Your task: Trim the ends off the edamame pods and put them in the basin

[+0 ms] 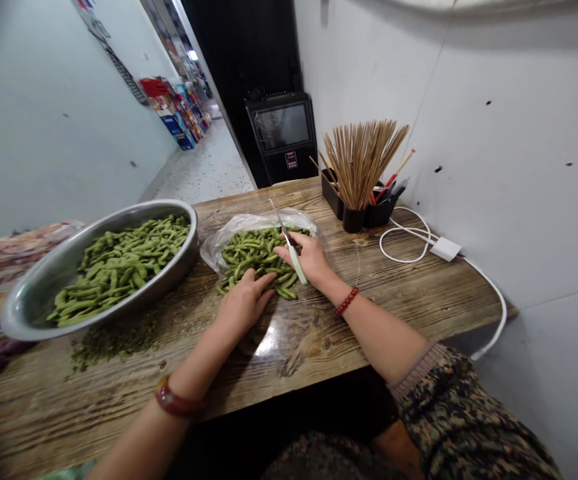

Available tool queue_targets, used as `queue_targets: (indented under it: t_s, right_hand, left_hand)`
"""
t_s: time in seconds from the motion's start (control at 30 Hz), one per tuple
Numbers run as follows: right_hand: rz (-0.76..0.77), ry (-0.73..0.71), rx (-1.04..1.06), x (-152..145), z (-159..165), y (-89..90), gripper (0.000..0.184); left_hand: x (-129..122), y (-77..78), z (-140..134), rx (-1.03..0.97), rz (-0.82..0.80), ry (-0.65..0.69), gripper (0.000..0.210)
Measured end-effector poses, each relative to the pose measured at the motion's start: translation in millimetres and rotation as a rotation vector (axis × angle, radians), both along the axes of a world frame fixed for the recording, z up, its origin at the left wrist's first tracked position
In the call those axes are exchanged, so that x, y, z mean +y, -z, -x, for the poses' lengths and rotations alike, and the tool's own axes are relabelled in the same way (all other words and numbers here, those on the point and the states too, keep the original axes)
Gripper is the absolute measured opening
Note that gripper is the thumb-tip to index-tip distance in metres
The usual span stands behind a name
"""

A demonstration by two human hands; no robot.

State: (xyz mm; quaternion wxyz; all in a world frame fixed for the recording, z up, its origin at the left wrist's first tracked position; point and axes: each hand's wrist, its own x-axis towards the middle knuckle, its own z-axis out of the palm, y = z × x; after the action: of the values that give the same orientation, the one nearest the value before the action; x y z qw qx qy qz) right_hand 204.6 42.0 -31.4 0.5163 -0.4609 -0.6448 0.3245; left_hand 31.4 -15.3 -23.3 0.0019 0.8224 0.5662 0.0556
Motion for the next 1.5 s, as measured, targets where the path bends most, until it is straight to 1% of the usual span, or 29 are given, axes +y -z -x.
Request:
queue_targets:
  t_s: [0.1, 0.2, 0.3, 0.33, 0.4, 0.47, 0.53, 0.63, 0.67, 0.73, 0.83, 0.97, 1.03, 1.13, 1.3, 1.5]
  right_hand:
    - [0.032, -0.009, 0.054, 0, -1, -1.4, 0.041]
    - [0.045, -0.009, 0.072, -2, -2, -4.0, 0.043]
    - [0.043, -0.003, 0.084, -3, -2, -7.6, 0.041]
    - [0.036, -0.003, 0.08, -4, -2, -8.7, 0.04]
    - [0.012, -0.007, 0.063, -5, -2, -10.0, 0.038]
    - [-0.022, -0.011, 0.046, -4, -2, -10.0, 0.037]
    - [-0.051, -0.009, 0.027, -4, -3, -9.3, 0.036]
    - [-0.075, -0.007, -0.007, -4, -4, -9.5, 0.036]
    - [-0.084, -0.007, -0.018, -5, -4, -10.2, 0.035]
    - [-0.111, -0.024, -0.052, -8, -3, -12.1, 0.034]
    - [-0.17, -0.063, -0.123, -12, -3, -14.2, 0.035]
    - [-0.28, -0.053, -0.255, -17, -4, -13.8, 0.039]
    - [-0.326, -0.054, -0.329, -19, -5, -13.7, 0.042]
    - [-0.341, -0.07, -0.458, -21, -6, -15.1, 0.046]
    - [-0.359, -0.063, -0.558, -20, -7, -19.3, 0.046]
    - [-0.38, -0.044, -0.572, -22, -6, -21.0, 0.045]
  left_hand:
    - [18, 3.5, -4, -0.061, -0.02, 0.003, 0.036]
    - [28, 6.6, -2, -0.157, -0.051, 0.02, 0.036]
    - [27, 4.7, 6, -0.357, -0.072, 0.068, 0.032]
    - [25, 2.6, 9, -0.445, -0.091, 0.059, 0.03]
    - [19, -2.5, 15, -0.599, -0.146, 0.008, 0.025]
    - [14, -6.7, 22, -0.7, -0.184, -0.042, 0.023]
    - [11, -8.6, 31, -0.767, -0.203, -0.107, 0.023]
    - [13, -8.0, 48, -0.836, -0.21, -0.253, 0.025]
    - [15, -7.5, 54, -0.838, -0.2, -0.277, 0.025]
    - [17, -7.1, 62, -0.801, -0.166, -0.258, 0.025]
    - [20, -8.0, 68, -0.699, -0.126, -0.134, 0.022]
    - [18, -8.5, 70, -0.615, -0.072, 0.023, 0.017]
    - [16, -7.4, 72, -0.562, -0.026, 0.079, 0.016]
    - [11, -5.6, 72, -0.43, 0.026, 0.15, 0.018]
    - [8, -4.1, 64, -0.217, 0.009, 0.235, 0.021]
    - [7, -4.4, 55, -0.111, -0.035, 0.262, 0.018]
